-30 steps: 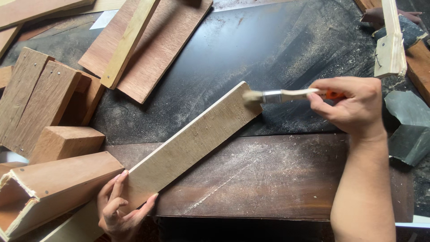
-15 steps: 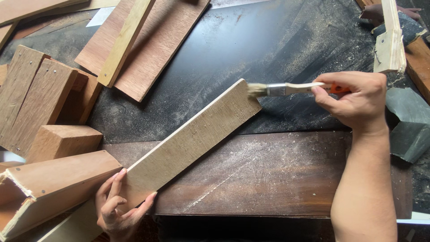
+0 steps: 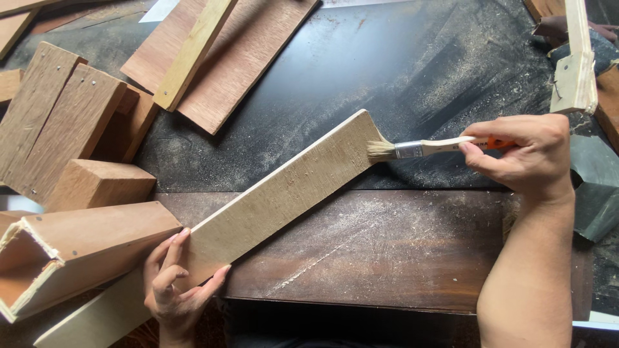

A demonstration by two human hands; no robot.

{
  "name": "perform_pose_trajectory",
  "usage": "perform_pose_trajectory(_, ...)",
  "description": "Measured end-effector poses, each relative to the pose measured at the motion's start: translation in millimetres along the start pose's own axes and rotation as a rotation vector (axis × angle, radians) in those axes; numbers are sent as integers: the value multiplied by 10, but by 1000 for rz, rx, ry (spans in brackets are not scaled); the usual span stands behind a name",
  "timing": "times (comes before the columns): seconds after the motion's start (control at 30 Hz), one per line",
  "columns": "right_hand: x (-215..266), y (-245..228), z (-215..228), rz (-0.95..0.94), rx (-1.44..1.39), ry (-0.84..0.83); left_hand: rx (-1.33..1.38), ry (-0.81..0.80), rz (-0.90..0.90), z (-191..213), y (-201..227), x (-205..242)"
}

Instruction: The person brushes a long wooden plank with a paintbrush, then flips it to brush the other side. The person then picks up a smaller wooden piece and sands it with a sanding block.

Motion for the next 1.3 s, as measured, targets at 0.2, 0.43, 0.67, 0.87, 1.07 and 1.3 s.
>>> perform_pose_trajectory(0.2,-6,18,76,-32,25,26,13,7,-18,4,-1,1)
perform_pose_trajectory(0.43,-10,-41,-92,59,3,-16,10,7,-7,3,-22,10)
perform_pose_trajectory(0.67,-109,-831,-873,297,-163,-166,14,-3,-3,-4,-18,6)
perform_pose_trajectory(0.87,47,-1346,-1191,441,-90,-168,27,10,-20,12,12,-18)
perform_pose_trajectory(1.07,-140,-524,-394,197,-42,-65,33,13,-35,28,31,-16)
perform_pose_trajectory(1.3,-23,-1272,-1043,342,-70,-167,45,18,-59,33,81,-21)
Point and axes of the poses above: each hand's wrist, its own x-axis away from the middle knuckle, its own z-axis out of the back of the hand, y = z × x, the point moved 10 cm from there along -x, towards the middle knuckle, and after that the axes turned 3 degrees about y, right-handed, at the moved point
